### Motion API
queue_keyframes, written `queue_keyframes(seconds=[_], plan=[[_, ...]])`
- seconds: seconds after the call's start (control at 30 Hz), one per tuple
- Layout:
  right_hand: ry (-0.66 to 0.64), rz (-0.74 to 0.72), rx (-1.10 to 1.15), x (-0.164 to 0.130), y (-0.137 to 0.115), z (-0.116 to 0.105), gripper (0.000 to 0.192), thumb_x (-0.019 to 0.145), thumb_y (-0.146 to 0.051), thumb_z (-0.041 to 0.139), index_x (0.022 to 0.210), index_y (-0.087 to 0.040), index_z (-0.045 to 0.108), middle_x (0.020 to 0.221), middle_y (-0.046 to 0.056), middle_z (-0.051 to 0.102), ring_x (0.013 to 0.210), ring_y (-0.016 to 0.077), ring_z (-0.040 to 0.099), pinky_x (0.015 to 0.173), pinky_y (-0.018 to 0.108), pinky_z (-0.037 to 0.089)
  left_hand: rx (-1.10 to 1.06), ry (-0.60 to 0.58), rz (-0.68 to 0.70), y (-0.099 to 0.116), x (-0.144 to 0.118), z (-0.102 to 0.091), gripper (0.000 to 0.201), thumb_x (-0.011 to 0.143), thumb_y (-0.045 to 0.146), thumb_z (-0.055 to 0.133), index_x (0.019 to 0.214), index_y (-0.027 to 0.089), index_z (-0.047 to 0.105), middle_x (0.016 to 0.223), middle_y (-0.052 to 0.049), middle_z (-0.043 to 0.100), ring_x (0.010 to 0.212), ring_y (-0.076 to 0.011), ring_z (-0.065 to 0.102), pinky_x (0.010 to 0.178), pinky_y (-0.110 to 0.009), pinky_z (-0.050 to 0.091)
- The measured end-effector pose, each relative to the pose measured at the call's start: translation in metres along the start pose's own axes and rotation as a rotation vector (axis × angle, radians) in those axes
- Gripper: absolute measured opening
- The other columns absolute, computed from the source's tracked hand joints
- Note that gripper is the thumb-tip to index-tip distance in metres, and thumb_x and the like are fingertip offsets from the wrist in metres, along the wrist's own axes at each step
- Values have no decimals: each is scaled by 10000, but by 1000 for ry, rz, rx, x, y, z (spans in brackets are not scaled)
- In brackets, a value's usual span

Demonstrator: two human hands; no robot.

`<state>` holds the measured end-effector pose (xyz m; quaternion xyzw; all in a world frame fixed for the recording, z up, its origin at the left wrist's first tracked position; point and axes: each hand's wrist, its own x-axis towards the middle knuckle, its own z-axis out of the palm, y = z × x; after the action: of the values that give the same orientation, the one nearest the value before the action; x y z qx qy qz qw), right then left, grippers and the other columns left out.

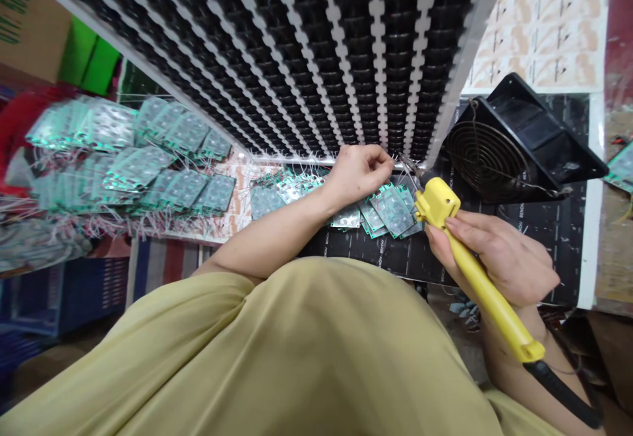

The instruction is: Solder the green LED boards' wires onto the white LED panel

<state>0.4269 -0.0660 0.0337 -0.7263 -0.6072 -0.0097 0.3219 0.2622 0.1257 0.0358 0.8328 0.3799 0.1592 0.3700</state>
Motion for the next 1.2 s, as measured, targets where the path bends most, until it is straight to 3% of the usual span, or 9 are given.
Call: queue_keyframes(seconds=[0.1,0.27,0.37,0.47,0.57,0.73,0.97,1.2], plan=[[12,-145,-56,-1,2,-1,236,870,-452,650,1022,-272,633,967,40,729,805,217,711,710,351,592,-7,1,-1,0,0,0,207,820,183,531,769,132,725,736,-33,728,673,-117,602,694,-249,443],[59,-151,-11,2,-2,-5,230,806,-367,741,982,-259,643,933,26,733,772,203,710,661,309,577,-11,7,-3,0,0,0,204,822,183,532,763,135,721,735,-31,727,675,-116,604,702,-251,446],[279,-77,50,7,-10,-5,233,744,-304,797,936,-226,690,825,21,729,675,164,690,558,237,527,-20,5,-2,0,0,0,200,819,183,534,770,136,722,744,-32,730,682,-116,609,708,-250,449],[516,24,210,9,-17,4,323,756,-312,778,1067,-246,719,809,7,721,606,129,656,518,218,497,-22,8,-5,0,-1,0,207,822,183,528,771,135,722,743,-33,730,678,-117,607,709,-252,451],[551,129,400,6,-20,18,392,762,-310,771,1143,-264,697,836,2,719,615,128,648,537,229,507,-18,9,-7,1,-1,0,204,820,185,530,770,137,722,740,-33,730,676,-120,608,717,-255,456],[717,148,345,1,-22,35,227,680,-308,828,884,-238,760,703,1,693,527,119,595,451,217,456,-8,15,-8,1,-1,1,204,822,198,528,774,151,720,746,-32,730,699,-131,620,737,-261,474],[700,90,317,7,-24,37,171,704,-331,818,802,-212,743,658,1,687,549,148,633,518,252,525,-7,15,-15,1,-1,1,208,828,207,526,778,152,720,747,-37,728,713,-140,630,752,-271,485],[809,120,369,7,-20,37,197,665,-347,847,772,-225,736,660,-9,681,524,133,611,499,253,501,-10,10,-12,1,-1,1,207,834,208,522,782,153,714,753,-32,727,720,-139,630,740,-267,479]])
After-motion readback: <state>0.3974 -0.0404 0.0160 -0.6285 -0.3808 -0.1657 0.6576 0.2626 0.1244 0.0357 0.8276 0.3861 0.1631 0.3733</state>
